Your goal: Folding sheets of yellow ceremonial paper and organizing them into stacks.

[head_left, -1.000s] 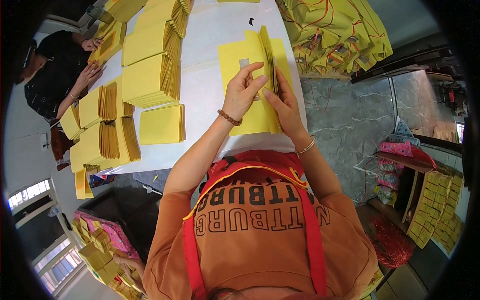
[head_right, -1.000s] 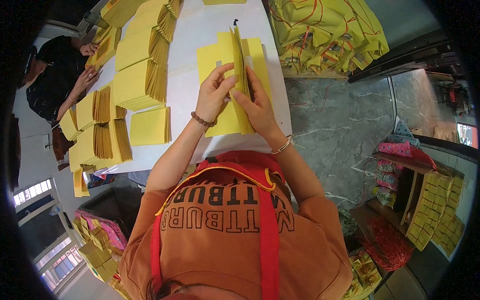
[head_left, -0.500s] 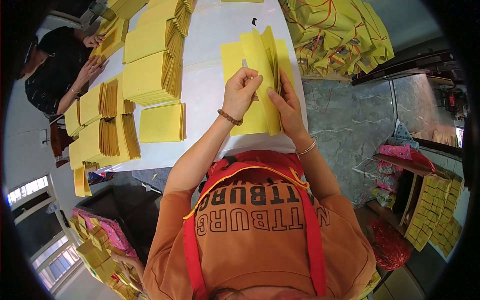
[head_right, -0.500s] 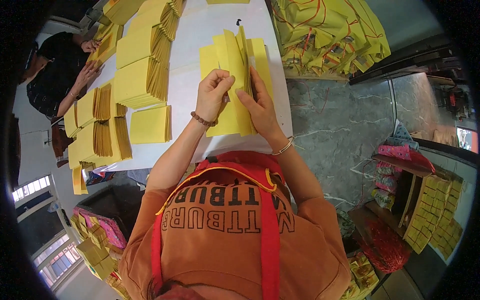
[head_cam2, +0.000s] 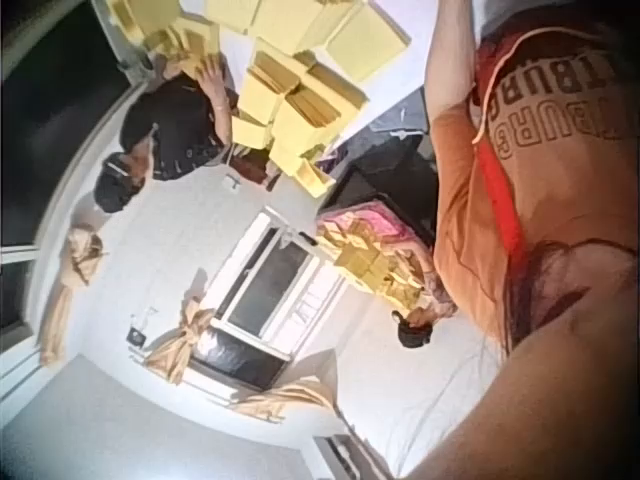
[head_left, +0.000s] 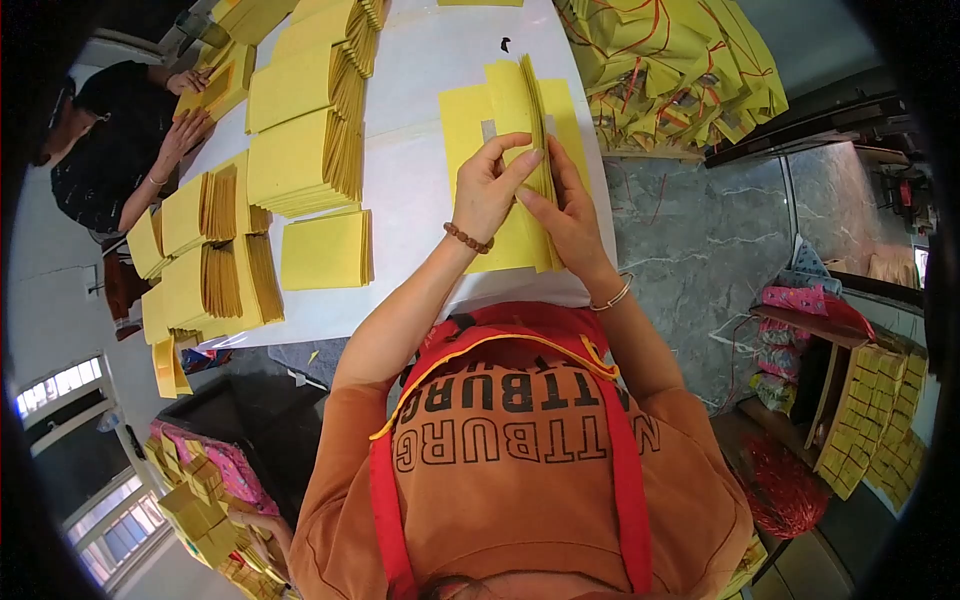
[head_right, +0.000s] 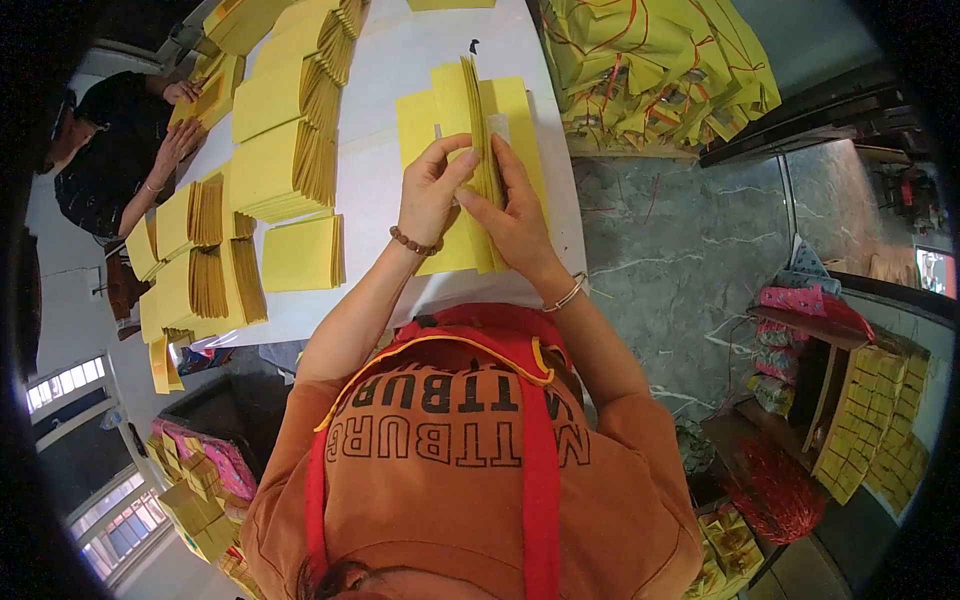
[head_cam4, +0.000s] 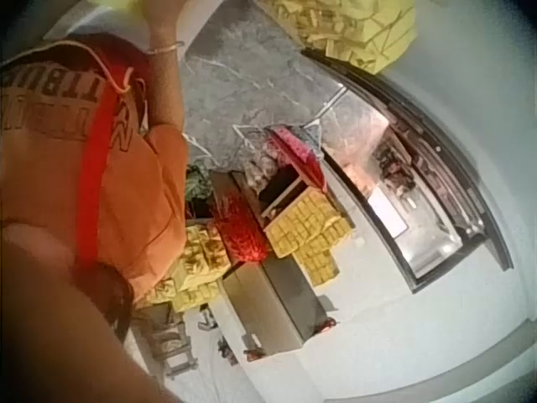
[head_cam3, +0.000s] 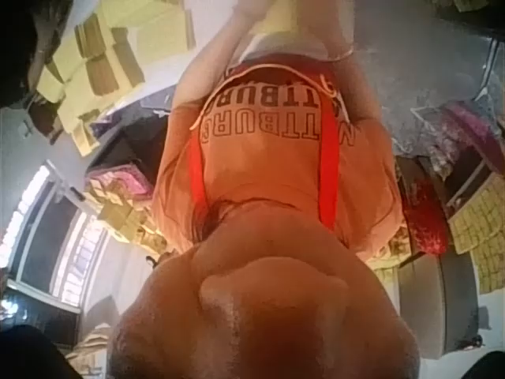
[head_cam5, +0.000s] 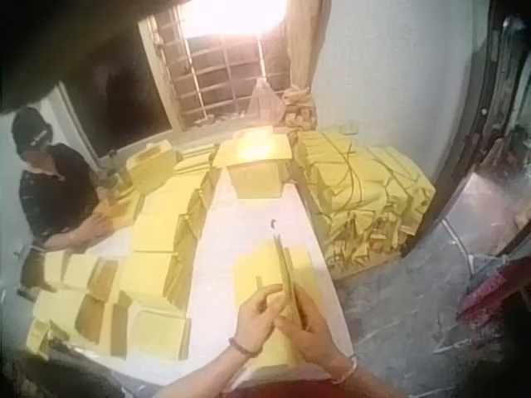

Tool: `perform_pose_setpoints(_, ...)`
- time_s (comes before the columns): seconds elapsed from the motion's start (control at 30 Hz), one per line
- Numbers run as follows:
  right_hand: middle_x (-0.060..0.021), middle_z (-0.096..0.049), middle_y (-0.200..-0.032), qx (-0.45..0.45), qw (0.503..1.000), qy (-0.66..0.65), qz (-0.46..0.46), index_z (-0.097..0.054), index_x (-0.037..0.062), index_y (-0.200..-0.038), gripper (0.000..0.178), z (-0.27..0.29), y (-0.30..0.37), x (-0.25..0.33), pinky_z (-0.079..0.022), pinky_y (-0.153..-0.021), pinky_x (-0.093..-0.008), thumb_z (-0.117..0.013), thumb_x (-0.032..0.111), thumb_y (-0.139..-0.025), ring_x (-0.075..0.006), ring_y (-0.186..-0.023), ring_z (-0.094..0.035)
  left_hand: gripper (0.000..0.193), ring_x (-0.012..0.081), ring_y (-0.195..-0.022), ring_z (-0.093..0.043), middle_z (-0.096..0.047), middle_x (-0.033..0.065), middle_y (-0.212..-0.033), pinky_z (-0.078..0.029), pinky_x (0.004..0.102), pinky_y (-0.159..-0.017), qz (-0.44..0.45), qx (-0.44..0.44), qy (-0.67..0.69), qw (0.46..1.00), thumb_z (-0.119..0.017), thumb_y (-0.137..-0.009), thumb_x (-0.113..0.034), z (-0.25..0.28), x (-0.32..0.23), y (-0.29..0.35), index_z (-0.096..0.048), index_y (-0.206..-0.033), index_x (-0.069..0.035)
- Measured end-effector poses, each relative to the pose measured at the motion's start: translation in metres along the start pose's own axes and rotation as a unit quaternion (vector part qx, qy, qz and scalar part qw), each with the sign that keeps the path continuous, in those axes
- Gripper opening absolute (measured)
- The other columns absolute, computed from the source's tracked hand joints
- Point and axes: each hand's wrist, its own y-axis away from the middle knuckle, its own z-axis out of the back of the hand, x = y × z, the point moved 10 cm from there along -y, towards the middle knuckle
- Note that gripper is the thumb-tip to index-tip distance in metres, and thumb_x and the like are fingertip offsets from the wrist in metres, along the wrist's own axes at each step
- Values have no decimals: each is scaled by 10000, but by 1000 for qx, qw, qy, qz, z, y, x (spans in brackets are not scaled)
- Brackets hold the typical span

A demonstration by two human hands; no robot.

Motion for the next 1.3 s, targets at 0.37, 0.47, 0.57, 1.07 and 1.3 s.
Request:
perform_pose_setpoints(0.37,-145,-328,-1369,7,998,-53,-17,-190,-52,-1388,697,-1,0,1,-301,-1027,-302,-596,136,-852,-198,-1247,-349,303,15,-488,-359,-399,-76,-562,-291,186,-434,18,23,-17,999,-660,-832,-236,-4,-8,4,-614,-1068,-53)
perform_pose_setpoints(0.47,-145,-328,-1369,7,998,-55,-20,-185,-53,-1388,704,-4,0,2,-302,-1025,-300,-597,138,-850,-197,-1246,-349,298,15,-484,-360,-391,-78,-550,-295,187,-433,40,23,63,997,-661,-831,-232,-5,-5,4,-615,-1066,-55)
perform_pose_setpoints(0.57,-145,-330,-1367,4,997,-68,-32,-184,-48,-1390,709,-3,0,0,-303,-1023,-299,-600,141,-848,-197,-1244,-352,296,15,-486,-363,-393,-77,-552,-300,186,-434,7,29,-14,999,-660,-832,-229,-3,-2,2,-612,-1063,-51)
perform_pose_setpoints(1.07,-130,-362,-1343,-4,997,-74,-35,-220,-38,-1382,659,-2,2,4,-305,-1019,-301,-585,127,-858,-193,-1227,-368,290,19,-546,-403,-450,-57,-623,-329,175,-466,65,18,15,998,-612,-867,-213,-3,-3,8,-577,-1082,-20)
perform_pose_setpoints(1.3,-163,-348,-1349,12,1000,1,-3,-222,-53,-1376,707,-2,0,-3,-316,-1018,-317,-624,152,-832,-226,-1239,-360,321,25,-600,-371,-460,-45,-691,-317,178,-507,-68,-14,48,996,-593,-871,-186,0,-15,3,-567,-1143,-19)
